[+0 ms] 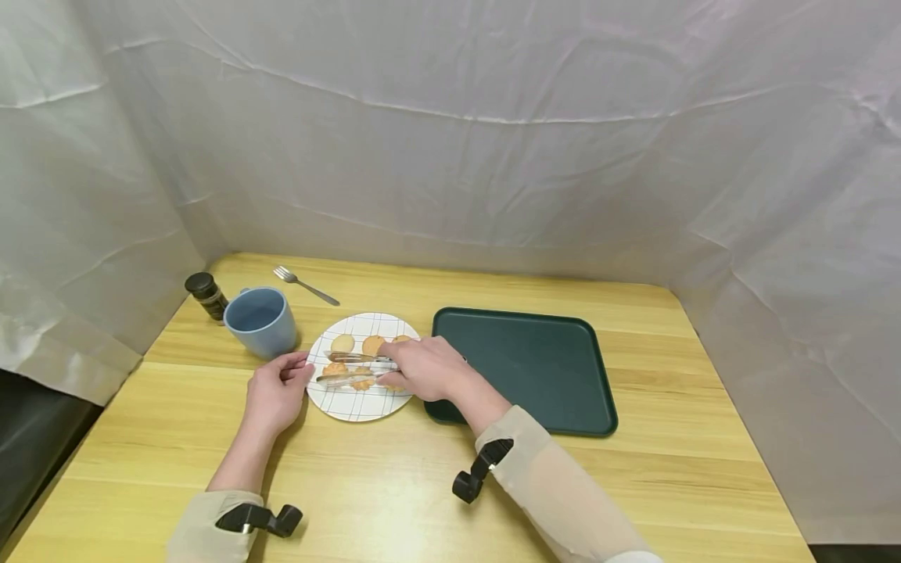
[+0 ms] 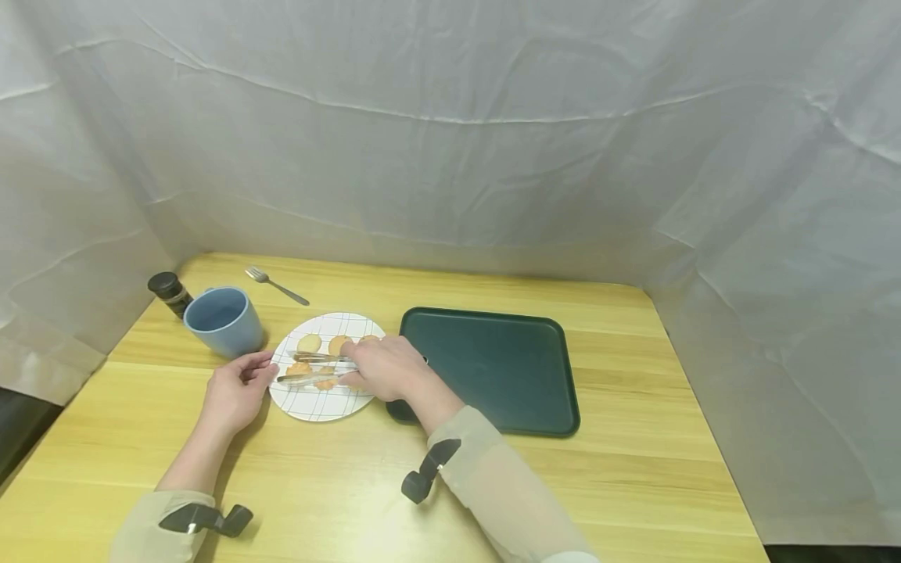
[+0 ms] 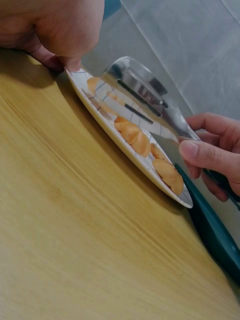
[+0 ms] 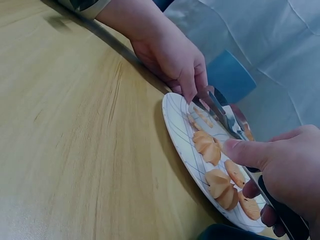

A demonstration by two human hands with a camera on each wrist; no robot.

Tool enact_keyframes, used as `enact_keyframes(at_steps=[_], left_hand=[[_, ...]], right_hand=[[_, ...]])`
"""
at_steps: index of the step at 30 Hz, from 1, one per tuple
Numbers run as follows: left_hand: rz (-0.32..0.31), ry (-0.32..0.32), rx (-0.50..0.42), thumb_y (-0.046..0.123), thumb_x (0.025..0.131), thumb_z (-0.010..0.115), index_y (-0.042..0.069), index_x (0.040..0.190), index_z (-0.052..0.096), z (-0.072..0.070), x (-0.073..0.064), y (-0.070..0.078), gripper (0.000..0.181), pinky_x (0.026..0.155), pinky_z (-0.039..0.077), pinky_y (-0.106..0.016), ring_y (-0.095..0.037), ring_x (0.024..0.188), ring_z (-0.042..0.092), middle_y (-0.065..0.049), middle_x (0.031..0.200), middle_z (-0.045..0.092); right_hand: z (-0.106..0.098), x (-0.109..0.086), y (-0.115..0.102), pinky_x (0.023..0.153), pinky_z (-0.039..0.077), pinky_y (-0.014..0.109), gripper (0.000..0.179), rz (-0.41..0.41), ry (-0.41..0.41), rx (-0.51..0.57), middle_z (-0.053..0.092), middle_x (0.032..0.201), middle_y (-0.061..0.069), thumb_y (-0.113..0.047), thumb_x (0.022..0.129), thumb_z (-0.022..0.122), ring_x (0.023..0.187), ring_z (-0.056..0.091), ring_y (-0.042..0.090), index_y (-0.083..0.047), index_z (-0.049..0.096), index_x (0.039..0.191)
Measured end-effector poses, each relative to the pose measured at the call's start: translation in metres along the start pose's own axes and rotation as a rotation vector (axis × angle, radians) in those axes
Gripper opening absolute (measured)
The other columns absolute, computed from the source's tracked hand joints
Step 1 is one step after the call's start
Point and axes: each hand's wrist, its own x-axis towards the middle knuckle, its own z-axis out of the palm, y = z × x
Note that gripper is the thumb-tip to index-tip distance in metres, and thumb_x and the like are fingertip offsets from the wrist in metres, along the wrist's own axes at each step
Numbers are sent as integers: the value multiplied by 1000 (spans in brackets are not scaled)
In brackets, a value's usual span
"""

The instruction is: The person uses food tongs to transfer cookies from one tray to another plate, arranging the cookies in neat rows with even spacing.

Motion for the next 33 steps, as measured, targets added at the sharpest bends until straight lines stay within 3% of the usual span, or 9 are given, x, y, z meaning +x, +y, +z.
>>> enact_keyframes(at_steps=[26,29,33], left_hand=[[-4,-3,-3,19,107,64,1,133,70,1,0,0,33,79,47,-15,-25,104,65,-16,115,73],[-7,-8,-7,19,107,64,1,134,70,0,0,0,33,79,47,-15,-26,105,65,-17,116,73],[-7,-16,-13,20,107,64,0,134,69,-1,0,-1,34,79,47,-15,-26,106,65,-17,117,73]], right_hand=[[7,4,-1,64,46,33,45,11,17,29,68,105,-10,-54,105,61,76,57,11,-22,64,135],[5,1,-1,67,48,34,45,15,23,42,68,106,-10,-55,104,62,79,59,11,-22,64,135],[2,-5,0,77,51,35,52,27,38,31,70,124,-7,-56,104,61,94,65,12,-22,61,143]])
